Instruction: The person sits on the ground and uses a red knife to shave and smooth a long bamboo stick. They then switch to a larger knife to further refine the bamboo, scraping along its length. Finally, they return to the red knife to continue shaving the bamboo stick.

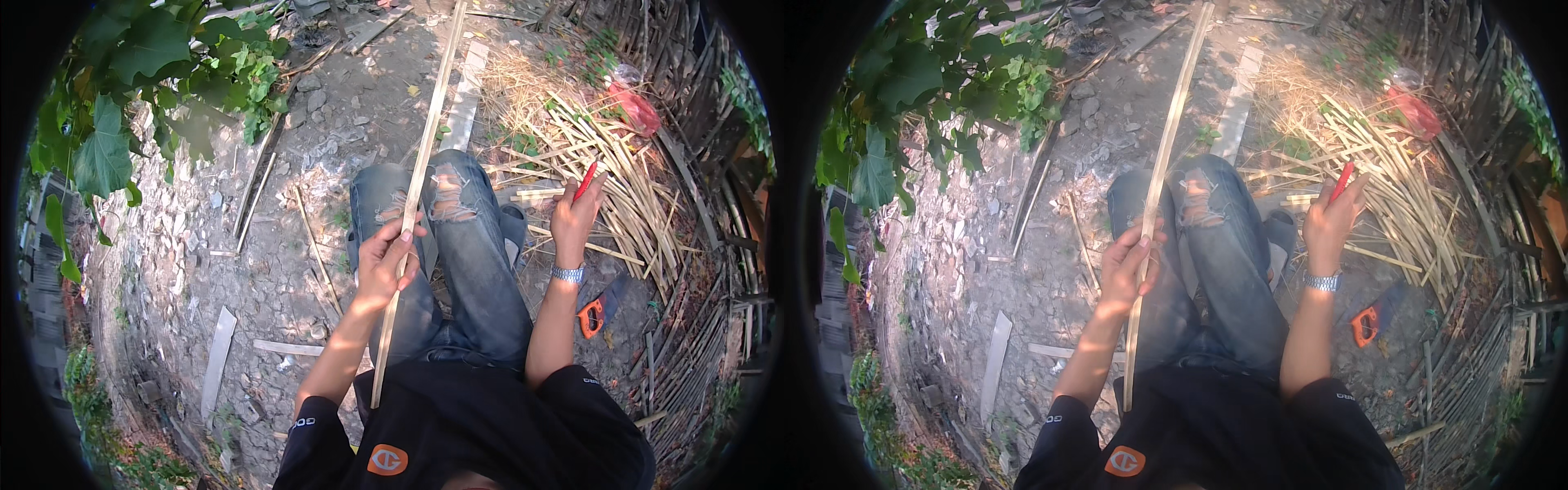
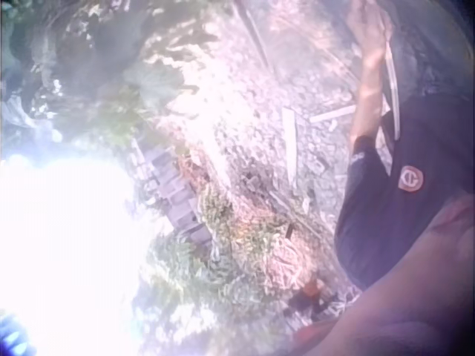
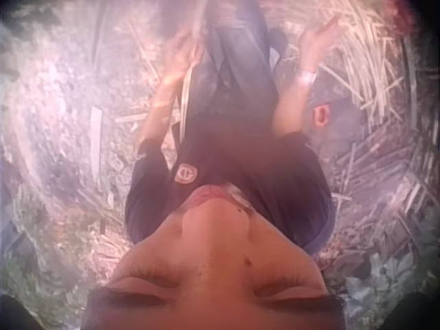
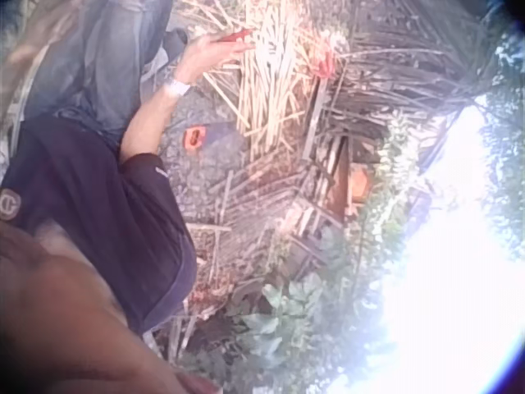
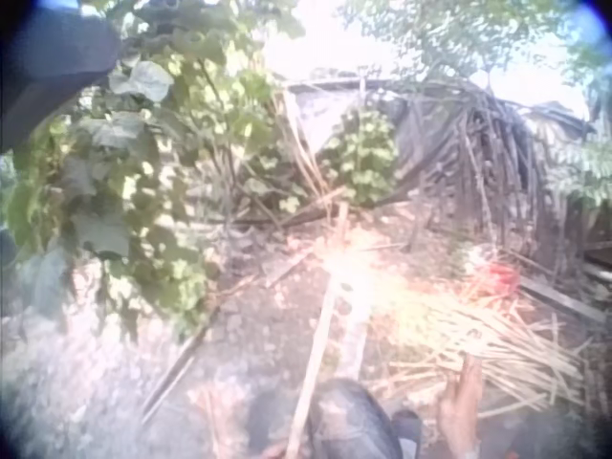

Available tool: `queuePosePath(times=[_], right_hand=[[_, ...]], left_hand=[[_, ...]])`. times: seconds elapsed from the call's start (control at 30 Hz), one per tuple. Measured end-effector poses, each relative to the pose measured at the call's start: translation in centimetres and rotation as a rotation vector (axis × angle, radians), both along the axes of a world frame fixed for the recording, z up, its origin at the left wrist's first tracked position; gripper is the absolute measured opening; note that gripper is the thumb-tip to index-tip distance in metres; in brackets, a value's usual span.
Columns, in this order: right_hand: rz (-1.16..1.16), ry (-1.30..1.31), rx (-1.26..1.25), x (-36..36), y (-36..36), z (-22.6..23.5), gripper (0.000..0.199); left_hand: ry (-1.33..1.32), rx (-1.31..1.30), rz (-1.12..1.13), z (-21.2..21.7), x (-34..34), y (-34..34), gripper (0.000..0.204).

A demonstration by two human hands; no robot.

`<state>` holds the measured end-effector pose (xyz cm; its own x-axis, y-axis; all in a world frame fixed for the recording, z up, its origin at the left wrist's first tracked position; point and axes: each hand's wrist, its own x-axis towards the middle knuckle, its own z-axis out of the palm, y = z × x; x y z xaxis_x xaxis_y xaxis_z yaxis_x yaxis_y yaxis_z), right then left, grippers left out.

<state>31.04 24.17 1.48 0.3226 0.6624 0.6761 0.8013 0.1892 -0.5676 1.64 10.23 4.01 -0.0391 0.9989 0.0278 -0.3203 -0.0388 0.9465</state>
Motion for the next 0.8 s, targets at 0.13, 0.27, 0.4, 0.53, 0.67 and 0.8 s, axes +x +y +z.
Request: queuePosePath(times=[0.13,0.27,0.4,0.53,0.67,0.8], right_hand=[[0.316,0.349,-0.294,-1.3,-3.8,4.8,0.037],[0.863,0.434,-0.614,-6.6,-8.1,5.9,0.028],[0.977,0.34,-0.716,-9.1,-8.5,3.9,0.026],[1.036,0.364,-0.608,-9.8,-8.2,4.9,0.019],[1.144,0.577,-0.634,-9.4,-7.2,2.9,0.014],[1.065,0.608,-0.515,-9.6,-7.8,4.0,0.011]], left_hand=[[0.006,-0.023,0.01,0.3,1.3,0.9,0.038],[0.016,-0.019,-0.052,0.0,2.5,2.1,0.038],[0.009,0.026,-0.002,-1.2,4.1,3.1,0.033],[0.051,-0.014,-0.047,-0.6,3.0,2.2,0.032],[0.04,-0.051,-0.073,-0.3,2.9,2.1,0.033],[0.136,-0.004,0.006,0.7,2.6,2.6,0.032]])
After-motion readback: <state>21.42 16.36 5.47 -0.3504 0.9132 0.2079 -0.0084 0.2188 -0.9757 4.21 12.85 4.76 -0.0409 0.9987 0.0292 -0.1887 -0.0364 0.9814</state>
